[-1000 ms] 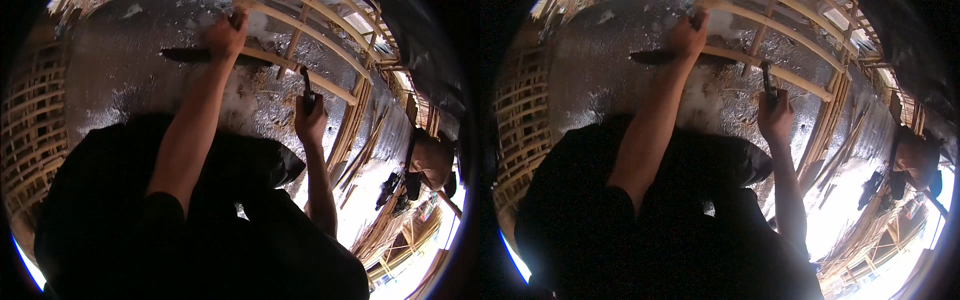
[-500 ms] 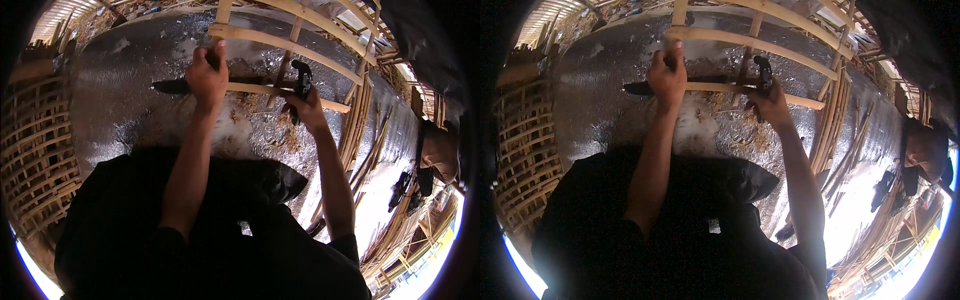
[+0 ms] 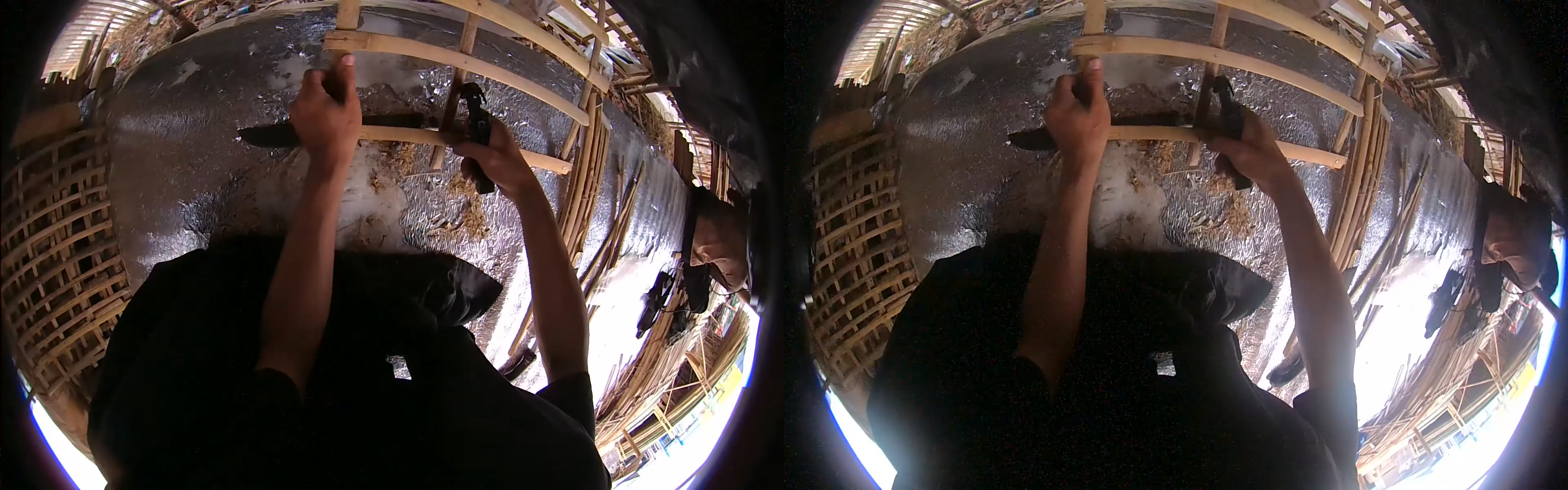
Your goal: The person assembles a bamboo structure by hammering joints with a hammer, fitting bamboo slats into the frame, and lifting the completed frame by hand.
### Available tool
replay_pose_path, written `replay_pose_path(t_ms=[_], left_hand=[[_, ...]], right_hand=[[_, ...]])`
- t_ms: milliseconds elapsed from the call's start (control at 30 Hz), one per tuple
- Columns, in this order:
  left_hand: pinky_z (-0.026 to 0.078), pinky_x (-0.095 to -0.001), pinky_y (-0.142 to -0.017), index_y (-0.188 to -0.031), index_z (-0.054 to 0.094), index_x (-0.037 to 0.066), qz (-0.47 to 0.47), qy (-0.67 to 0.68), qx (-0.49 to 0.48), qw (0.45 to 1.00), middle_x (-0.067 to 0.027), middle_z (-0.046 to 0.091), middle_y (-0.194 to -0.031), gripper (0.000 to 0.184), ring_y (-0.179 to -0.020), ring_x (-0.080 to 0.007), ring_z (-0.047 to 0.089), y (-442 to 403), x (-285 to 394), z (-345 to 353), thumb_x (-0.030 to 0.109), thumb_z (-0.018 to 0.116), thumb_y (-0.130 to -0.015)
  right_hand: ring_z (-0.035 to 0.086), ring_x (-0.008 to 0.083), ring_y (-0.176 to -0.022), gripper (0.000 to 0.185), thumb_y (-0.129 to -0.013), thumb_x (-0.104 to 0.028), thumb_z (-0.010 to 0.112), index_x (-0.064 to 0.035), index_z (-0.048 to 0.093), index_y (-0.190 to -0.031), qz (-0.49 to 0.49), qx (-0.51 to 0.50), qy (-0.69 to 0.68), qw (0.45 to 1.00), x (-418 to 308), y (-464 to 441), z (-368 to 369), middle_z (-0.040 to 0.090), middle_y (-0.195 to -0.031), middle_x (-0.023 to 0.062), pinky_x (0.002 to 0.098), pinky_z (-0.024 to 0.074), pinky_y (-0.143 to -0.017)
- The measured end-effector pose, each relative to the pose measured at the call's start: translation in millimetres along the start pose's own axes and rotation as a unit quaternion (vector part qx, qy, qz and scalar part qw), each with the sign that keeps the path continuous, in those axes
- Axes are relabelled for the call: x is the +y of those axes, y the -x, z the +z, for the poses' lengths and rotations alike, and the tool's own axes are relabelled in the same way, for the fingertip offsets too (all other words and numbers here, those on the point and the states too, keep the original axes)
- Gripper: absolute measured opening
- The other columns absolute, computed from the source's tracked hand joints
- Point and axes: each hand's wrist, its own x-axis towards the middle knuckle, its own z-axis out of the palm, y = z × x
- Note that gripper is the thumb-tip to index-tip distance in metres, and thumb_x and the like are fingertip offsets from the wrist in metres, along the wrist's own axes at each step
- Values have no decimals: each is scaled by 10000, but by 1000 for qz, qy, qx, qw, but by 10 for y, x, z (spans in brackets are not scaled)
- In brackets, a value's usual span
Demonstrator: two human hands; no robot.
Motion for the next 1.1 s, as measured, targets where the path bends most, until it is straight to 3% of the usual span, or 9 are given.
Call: replay_pose_path(t_ms=[200,300,567,800,833,867,933,1067,1100], left_hand=[[559,-438,-644,-826,686,31,-59,-60,-55,995,-146,702,-710,528,-672,-334,719,2,-24,97,547,678,-940],[570,-481,-664,-867,709,34,-36,-131,-75,988,-183,715,-767,557,-735,-401,719,42,-115,142,585,656,-927],[584,-535,-765,-984,664,-11,-34,-170,-158,972,-266,723,-895,600,-886,-448,721,-52,-289,332,586,645,-925],[571,-559,-840,-1049,684,33,-36,-190,-181,964,-247,732,-936,540,-919,-454,718,-109,-221,293,559,625,-941],[569,-558,-850,-1054,689,48,-30,-176,-180,967,-239,735,-941,519,-920,-452,718,-100,-256,313,550,621,-946],[571,-554,-850,-1053,695,57,-15,-190,-185,964,-233,736,-943,504,-924,-449,718,-73,-286,343,544,612,-952],[573,-546,-849,-1051,707,77,16,-217,-183,959,-222,738,-947,477,-932,-443,718,-135,-348,442,532,592,-964],[575,-543,-845,-1029,713,76,-42,-160,-174,971,-227,736,-952,441,-939,-443,714,-77,-254,356,496,595,-969],[579,-539,-839,-1026,712,71,-31,-152,-155,976,-228,735,-952,434,-937,-444,713,-52,-258,344,486,601,-968]], right_hand=[[705,180,-606,317,-928,-131,713,15,576,-1174,-14,140,161,977,-108,94,187,649,-754,89,320,530,-485],[716,186,-641,319,-977,-191,676,-13,567,-1219,-161,262,355,883,266,184,18,665,-774,94,343,528,-527],[742,406,-793,350,-1003,-180,638,-30,470,-1271,-192,197,332,902,74,929,288,712,-886,240,459,546,-622],[697,473,-673,303,-1036,-179,551,-32,461,-1285,-248,329,382,827,83,891,548,694,-805,253,512,561,-540],[678,475,-615,322,-1055,-230,510,-24,458,-1297,-123,184,475,852,57,782,501,680,-756,262,527,566,-529],[681,474,-622,301,-1067,-272,489,-32,475,-1248,-124,206,461,854,121,760,517,670,-735,269,529,569,-523],[688,460,-626,307,-1058,-239,515,8,458,-1232,-245,243,540,768,-62,865,419,665,-745,285,519,566,-520],[706,456,-679,296,-1046,-186,538,51,422,-1182,-339,347,329,810,-184,881,543,663,-772,309,522,564,-539],[703,466,-682,315,-1050,-199,526,50,409,-1204,-213,248,410,852,13,763,523,665,-776,306,542,562,-567]])
